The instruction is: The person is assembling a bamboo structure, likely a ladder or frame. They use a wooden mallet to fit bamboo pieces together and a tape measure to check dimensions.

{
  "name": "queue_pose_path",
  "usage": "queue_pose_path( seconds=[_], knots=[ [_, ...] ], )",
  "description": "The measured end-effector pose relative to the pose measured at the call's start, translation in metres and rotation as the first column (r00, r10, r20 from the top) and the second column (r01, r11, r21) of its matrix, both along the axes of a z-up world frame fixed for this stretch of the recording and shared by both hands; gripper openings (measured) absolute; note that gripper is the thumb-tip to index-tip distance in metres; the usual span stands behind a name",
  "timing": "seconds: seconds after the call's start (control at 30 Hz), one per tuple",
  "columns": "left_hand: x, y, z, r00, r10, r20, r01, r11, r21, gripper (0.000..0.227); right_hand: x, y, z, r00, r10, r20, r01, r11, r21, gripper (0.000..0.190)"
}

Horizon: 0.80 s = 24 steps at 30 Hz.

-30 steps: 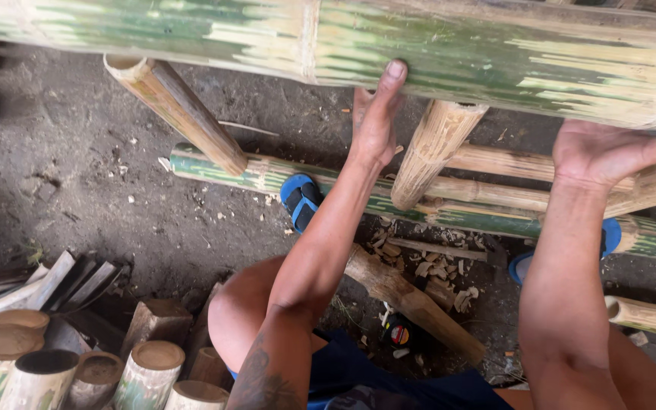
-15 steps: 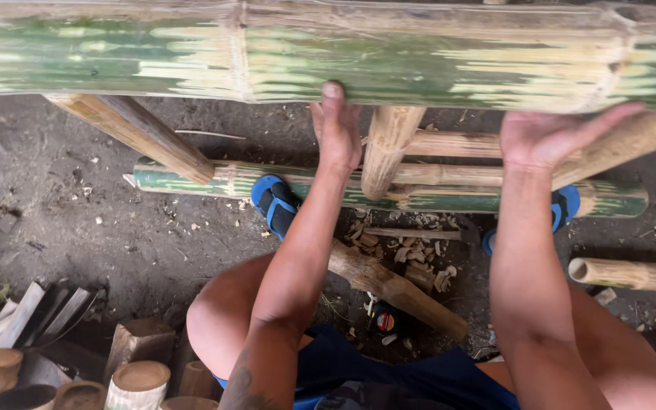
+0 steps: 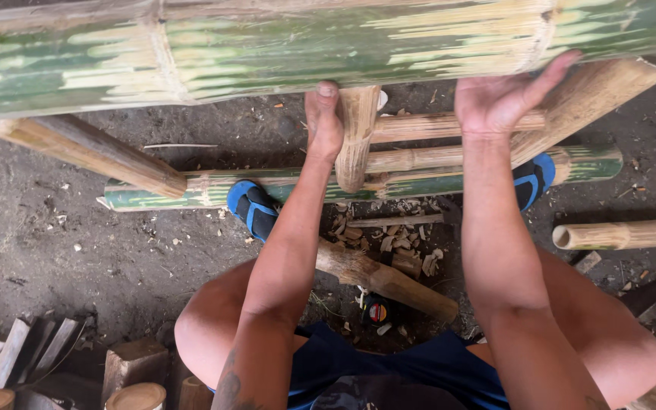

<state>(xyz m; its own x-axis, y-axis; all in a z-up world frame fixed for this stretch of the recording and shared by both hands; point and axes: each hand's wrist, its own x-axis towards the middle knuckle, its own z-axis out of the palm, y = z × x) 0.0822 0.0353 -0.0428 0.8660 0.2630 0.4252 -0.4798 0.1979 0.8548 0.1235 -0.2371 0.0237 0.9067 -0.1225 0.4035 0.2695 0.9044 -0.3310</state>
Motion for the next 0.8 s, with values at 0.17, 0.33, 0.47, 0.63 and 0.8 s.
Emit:
queue_pose_path(
  seconds=[0.17,0.33,0.47,0.63,0.8],
  knots=[
    [0.009,0.001,-0.011,1.0,0.01,-0.016,-0.011,0.999,-0.051,0.088,0.005,0.007,-0.001,1.0,0.008,-0.009,-0.007,0.999,0.052,0.118],
    [0.009,0.005,-0.008,0.97,0.196,-0.142,-0.189,0.98,0.062,0.094,0.005,0.008,-0.002,0.998,0.03,-0.061,-0.029,0.999,0.02,0.118],
    [0.002,0.006,0.009,0.995,0.042,-0.086,-0.048,0.997,-0.062,0.099,0.007,0.01,-0.004,0.997,0.024,-0.069,-0.022,1.0,0.016,0.117],
    [-0.006,-0.003,0.02,0.995,0.064,-0.082,-0.071,0.993,-0.091,0.092,0.014,0.013,-0.002,0.996,0.072,-0.047,-0.07,0.997,0.044,0.118],
    [-0.004,-0.01,0.028,0.989,0.142,-0.029,-0.143,0.989,-0.026,0.089,0.015,0.009,-0.002,1.0,0.012,-0.022,-0.012,1.0,-0.025,0.115]
  ],
)
